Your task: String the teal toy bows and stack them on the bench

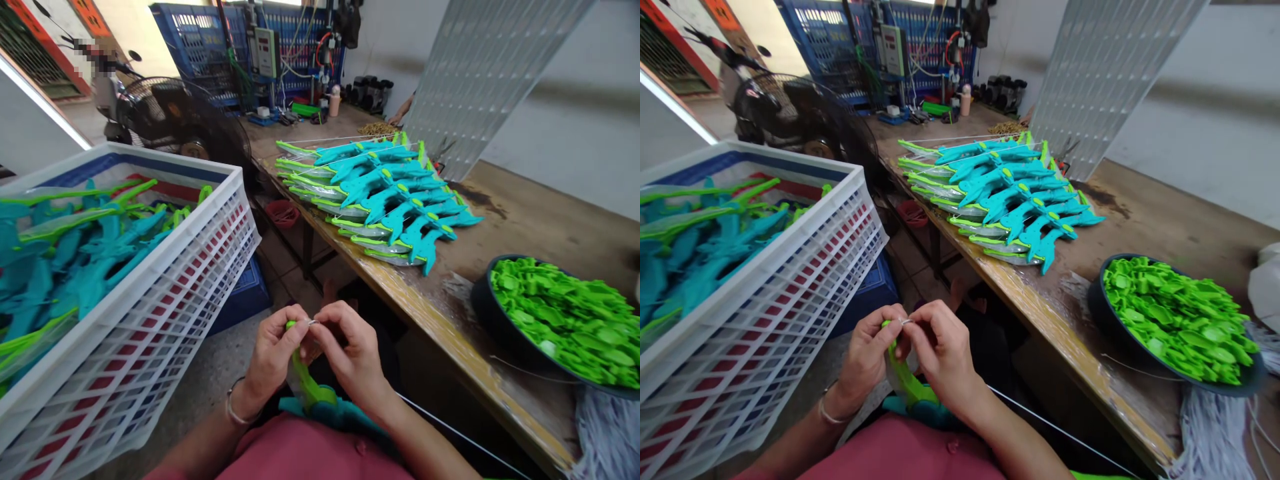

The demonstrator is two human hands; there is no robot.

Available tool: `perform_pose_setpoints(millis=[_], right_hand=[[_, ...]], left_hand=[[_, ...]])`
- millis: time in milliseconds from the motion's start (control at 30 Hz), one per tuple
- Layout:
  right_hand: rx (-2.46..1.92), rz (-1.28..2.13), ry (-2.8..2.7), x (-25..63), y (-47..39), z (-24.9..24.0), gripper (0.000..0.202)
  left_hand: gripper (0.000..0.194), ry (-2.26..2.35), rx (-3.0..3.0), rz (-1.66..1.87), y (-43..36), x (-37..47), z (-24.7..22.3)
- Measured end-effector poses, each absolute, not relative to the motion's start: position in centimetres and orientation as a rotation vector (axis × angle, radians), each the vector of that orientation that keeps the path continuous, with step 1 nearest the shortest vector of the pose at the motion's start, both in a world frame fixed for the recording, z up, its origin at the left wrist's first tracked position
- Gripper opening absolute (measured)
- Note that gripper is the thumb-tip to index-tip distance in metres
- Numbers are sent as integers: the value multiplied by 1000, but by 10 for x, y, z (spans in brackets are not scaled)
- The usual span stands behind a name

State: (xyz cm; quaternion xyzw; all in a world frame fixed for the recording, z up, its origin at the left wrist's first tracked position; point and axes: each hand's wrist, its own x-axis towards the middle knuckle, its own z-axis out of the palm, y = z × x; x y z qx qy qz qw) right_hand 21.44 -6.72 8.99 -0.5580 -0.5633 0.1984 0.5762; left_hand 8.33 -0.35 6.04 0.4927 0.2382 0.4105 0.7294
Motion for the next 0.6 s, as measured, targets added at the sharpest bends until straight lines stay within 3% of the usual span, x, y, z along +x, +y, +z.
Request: perform_pose_setpoints(millis=[133,333,600], right_hand=[[-1237,668,-1255,214,-69,93,16],[-1204,195,-1544,215,-66,84,17],[-1251,173,-1569,220,-64,77,18]], left_hand=[[34,644,1125,875,-4,84,59],[32,775,1076,813,-4,87,61],[34,702,1105,793,2,87,58]])
